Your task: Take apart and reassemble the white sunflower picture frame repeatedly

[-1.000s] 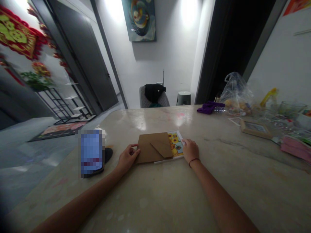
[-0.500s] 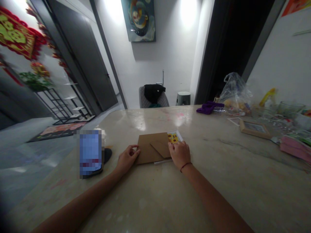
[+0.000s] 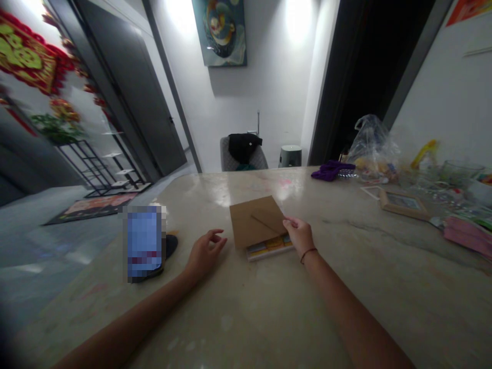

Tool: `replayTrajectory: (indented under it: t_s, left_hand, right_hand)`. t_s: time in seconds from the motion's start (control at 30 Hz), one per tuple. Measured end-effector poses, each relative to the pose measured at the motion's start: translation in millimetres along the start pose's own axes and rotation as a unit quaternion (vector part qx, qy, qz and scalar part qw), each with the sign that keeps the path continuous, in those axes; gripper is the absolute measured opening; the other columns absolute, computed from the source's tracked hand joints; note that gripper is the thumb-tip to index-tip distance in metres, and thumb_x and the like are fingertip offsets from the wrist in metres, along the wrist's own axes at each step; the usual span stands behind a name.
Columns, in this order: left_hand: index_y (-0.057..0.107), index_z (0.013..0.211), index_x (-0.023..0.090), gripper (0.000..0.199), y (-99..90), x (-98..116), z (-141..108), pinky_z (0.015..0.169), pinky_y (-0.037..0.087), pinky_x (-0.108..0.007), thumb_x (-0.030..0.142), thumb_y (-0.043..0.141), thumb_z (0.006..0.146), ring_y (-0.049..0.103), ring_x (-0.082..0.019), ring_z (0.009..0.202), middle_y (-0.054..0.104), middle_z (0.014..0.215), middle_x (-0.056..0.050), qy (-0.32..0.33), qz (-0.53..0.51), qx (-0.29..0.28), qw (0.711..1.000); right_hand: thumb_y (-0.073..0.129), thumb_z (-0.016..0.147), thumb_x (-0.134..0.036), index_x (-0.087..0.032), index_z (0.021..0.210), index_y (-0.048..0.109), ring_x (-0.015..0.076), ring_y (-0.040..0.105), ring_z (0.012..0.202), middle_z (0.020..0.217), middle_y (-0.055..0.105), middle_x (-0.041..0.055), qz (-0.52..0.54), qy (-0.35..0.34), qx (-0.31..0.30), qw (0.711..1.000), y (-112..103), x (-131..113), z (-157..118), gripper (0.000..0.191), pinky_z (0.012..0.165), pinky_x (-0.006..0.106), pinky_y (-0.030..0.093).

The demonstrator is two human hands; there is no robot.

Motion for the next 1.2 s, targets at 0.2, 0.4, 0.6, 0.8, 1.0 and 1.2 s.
replayTrajectory:
  t_s: [0.2,0.4,0.6,0.8,1.0,1.2]
  left_hand:
    - [0.057,0.11,0.027,0.03,-1.5,31.1,-20.3,0.095,0.036,-0.039,0.038,0.049,0.083,0.053,-0.02,0.106,0.062,0.112,-0.003,0.256,0.072,-0.115,0.957]
    - [0.044,0.127,0.033,0.042,-2.7,42.4,-28.0,0.106,0.025,-0.044,0.041,0.044,0.085,0.037,-0.021,0.126,0.041,0.138,-0.003,0.29,0.085,-0.224,0.927]
    - [0.04,0.13,0.032,0.046,0.0,40.6,-26.7,0.107,0.024,-0.045,0.044,0.042,0.085,0.031,-0.022,0.13,0.032,0.143,-0.006,0.266,0.097,-0.211,0.936]
    - [0.034,0.133,0.016,0.068,9.8,21.8,-17.6,0.105,0.026,-0.048,0.049,0.053,0.077,0.034,-0.028,0.128,0.035,0.139,-0.018,0.055,0.105,-0.104,0.988]
    - [0.044,0.126,0.011,0.059,14.7,11.9,-13.9,0.105,0.028,-0.044,0.048,0.046,0.08,0.035,-0.028,0.127,0.038,0.138,-0.018,0.026,0.112,-0.101,0.988]
    - [0.038,0.131,0.009,0.073,12.4,17.0,-16.5,0.107,0.023,-0.045,0.057,0.045,0.077,0.029,-0.027,0.13,0.032,0.141,-0.018,0.064,0.152,-0.123,0.979]
  right_hand:
    - [0.063,0.061,-0.03,-0.009,0.092,0.067,0.0196,0.065,0.077,0.078,0.071,0.0078,0.027,0.023,0.075,0.997,-39.1,9.9,23.0,0.038,0.071,0.031,0.051]
    - [0.061,0.063,-0.023,-0.012,0.088,0.067,0.0197,0.064,0.074,0.077,0.07,0.0071,-0.005,0.064,0.13,0.989,-69.3,22.7,36.0,0.028,0.063,0.03,0.054]
    - [0.053,0.07,-0.019,-0.016,0.096,0.06,0.0182,0.064,0.068,0.077,0.067,0.0054,0.005,0.133,0.059,0.989,-49.1,21.5,24.6,0.027,0.05,0.028,0.055]
    - [0.049,0.073,-0.02,-0.016,0.106,0.053,0.02,0.064,0.075,0.087,0.064,0.0081,0.024,0.132,-0.024,0.991,-4.7,11.9,-2.6,0.033,0.053,0.032,0.057]
    - [0.048,0.071,-0.024,-0.012,0.113,0.051,0.0159,0.059,0.056,0.084,0.065,0.0082,-0.081,0.061,-0.028,0.994,2.2,13.6,-4.2,0.044,0.04,0.026,0.047]
    - [0.045,0.07,-0.026,-0.011,0.109,0.057,0.0193,0.061,0.068,0.081,0.066,0.0092,-0.298,0.043,0.087,0.95,-50.6,19.8,25.3,0.044,0.06,0.029,0.047]
Point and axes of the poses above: each hand's wrist, its own z-axis towards the middle knuckle, its own y-axis out of the palm, x = y × z, the point moved 1 cm from there along z, towards the middle knuckle
